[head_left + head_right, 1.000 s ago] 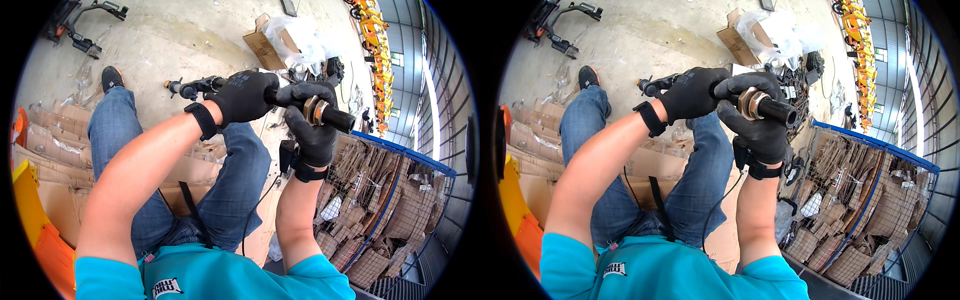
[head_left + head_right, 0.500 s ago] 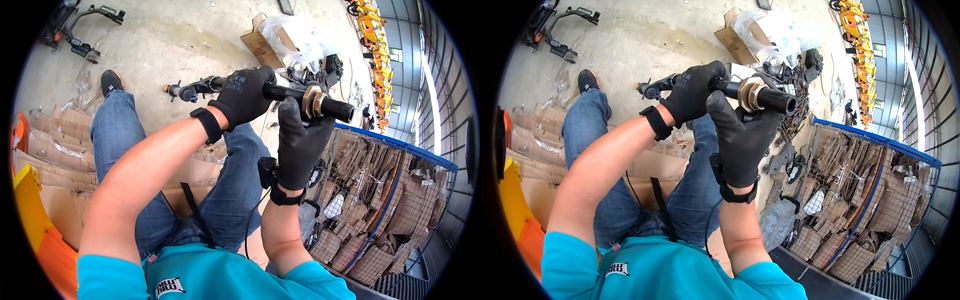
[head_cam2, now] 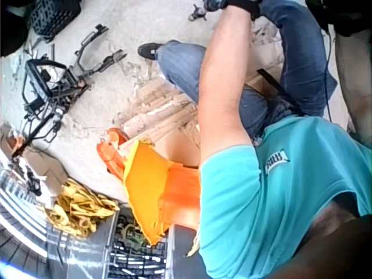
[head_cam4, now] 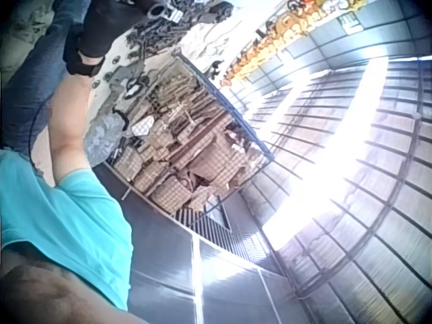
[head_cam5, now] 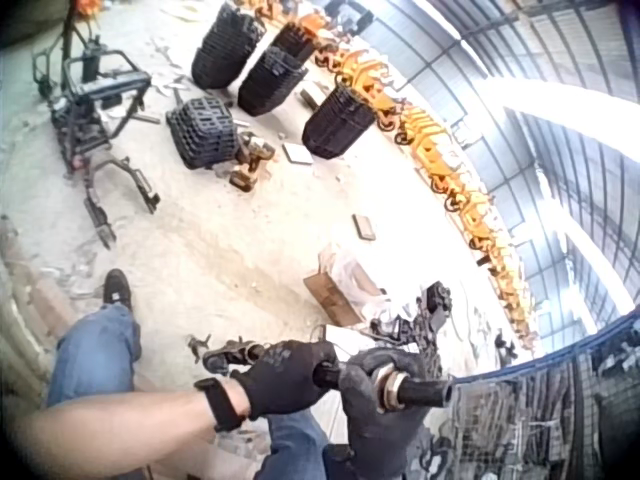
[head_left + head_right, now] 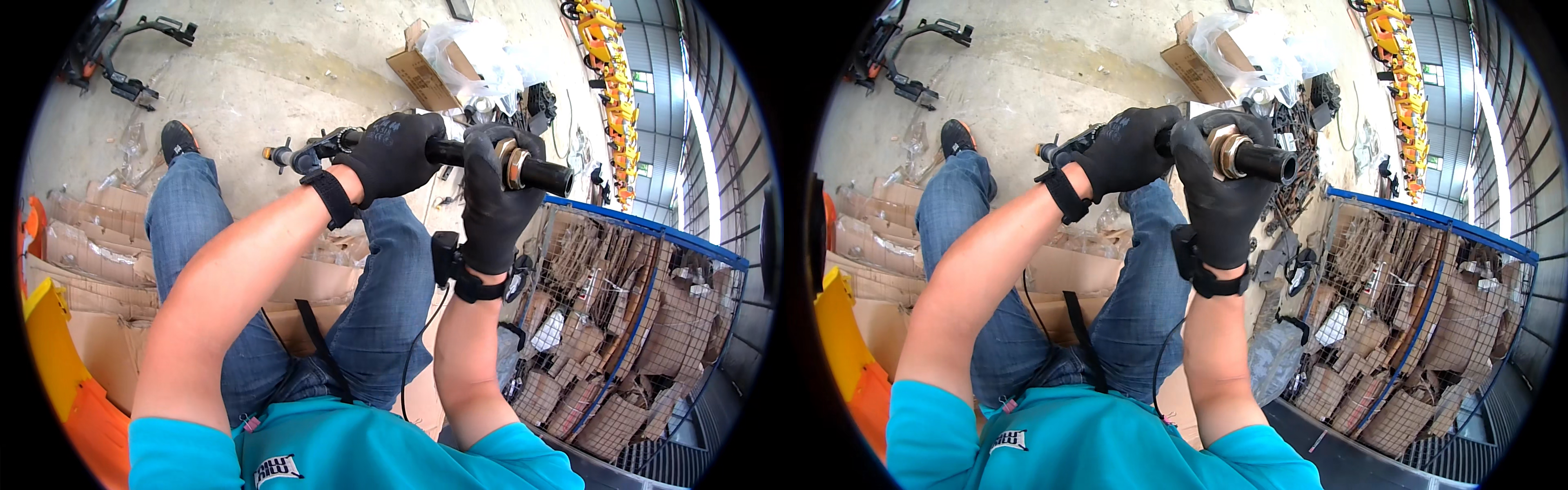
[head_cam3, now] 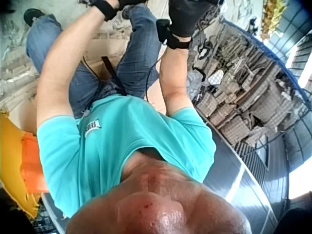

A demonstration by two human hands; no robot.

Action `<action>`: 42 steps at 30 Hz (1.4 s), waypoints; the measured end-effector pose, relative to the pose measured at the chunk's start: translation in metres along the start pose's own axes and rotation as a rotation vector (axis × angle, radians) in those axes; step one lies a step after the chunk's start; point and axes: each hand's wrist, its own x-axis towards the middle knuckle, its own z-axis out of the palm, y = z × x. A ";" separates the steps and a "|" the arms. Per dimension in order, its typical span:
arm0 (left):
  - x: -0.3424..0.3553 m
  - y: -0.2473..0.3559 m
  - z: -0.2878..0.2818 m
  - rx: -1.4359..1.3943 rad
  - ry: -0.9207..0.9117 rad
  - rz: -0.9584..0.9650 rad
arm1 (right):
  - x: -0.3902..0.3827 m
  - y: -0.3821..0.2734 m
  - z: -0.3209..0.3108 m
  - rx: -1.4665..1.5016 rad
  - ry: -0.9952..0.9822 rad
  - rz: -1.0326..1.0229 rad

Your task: The person slides metal rings and bushings onto a fork tube before inserting the tube into a larger sleeve. They then repeatedly push the inner tube into the sleeve and handle another ring.

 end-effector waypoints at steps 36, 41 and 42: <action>-0.001 0.001 0.005 0.085 0.014 -0.012 | -0.006 -0.025 -0.051 0.127 -0.233 0.224; -0.002 0.005 0.005 0.028 -0.029 -0.033 | -0.004 -0.032 -0.061 0.093 -0.265 0.263; -0.003 0.005 0.005 0.030 -0.022 -0.031 | -0.004 -0.033 -0.063 0.081 -0.266 0.280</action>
